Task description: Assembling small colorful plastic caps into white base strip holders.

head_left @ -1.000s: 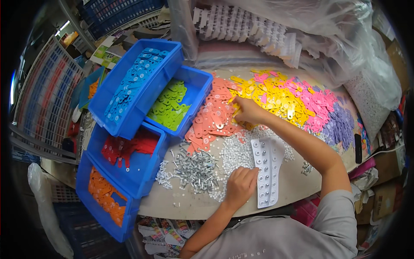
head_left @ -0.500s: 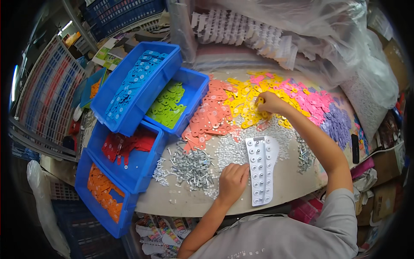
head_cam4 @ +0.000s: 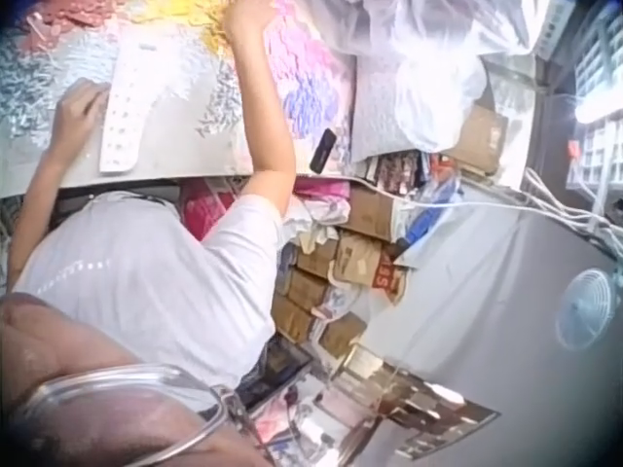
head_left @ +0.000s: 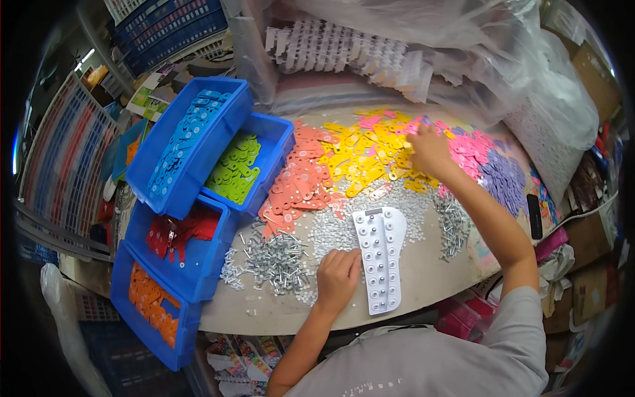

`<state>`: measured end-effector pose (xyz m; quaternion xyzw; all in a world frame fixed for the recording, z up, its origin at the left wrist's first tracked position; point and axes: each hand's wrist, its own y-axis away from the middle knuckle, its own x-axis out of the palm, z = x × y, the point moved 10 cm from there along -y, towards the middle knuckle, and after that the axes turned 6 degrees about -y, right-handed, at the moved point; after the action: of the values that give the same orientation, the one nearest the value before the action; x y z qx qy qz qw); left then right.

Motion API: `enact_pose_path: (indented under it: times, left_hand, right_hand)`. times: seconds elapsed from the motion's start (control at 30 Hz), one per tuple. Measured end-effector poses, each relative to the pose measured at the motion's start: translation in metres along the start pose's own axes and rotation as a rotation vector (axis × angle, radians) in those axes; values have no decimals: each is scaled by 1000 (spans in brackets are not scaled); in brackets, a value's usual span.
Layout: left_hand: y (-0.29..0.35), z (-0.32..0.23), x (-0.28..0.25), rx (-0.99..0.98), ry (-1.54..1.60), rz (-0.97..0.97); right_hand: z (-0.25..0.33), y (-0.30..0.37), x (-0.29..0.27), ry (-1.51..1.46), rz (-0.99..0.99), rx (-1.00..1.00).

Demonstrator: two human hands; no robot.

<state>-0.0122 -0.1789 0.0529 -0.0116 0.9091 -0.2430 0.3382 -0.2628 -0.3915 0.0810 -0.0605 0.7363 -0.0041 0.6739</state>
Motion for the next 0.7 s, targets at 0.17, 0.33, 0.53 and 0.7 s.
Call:
enact_pose_path:
  times: [0.17,0.33,0.53,0.7]
  left_hand:
    - [2,6,2,-35,-43,37]
    - [2,11,-3,-58,-31,-26]
    - [3,16,-5,-93,-49,-32]
    - [1,10,-3,-47,-51,-26]
  right_hand:
    - [119,7,2,-627,-22,-619]
    - [129,-4,38,-554,116,-660]
    - [95,-7,46,-535,174,-677]
    - [48,-11,46,-520,177,-585]
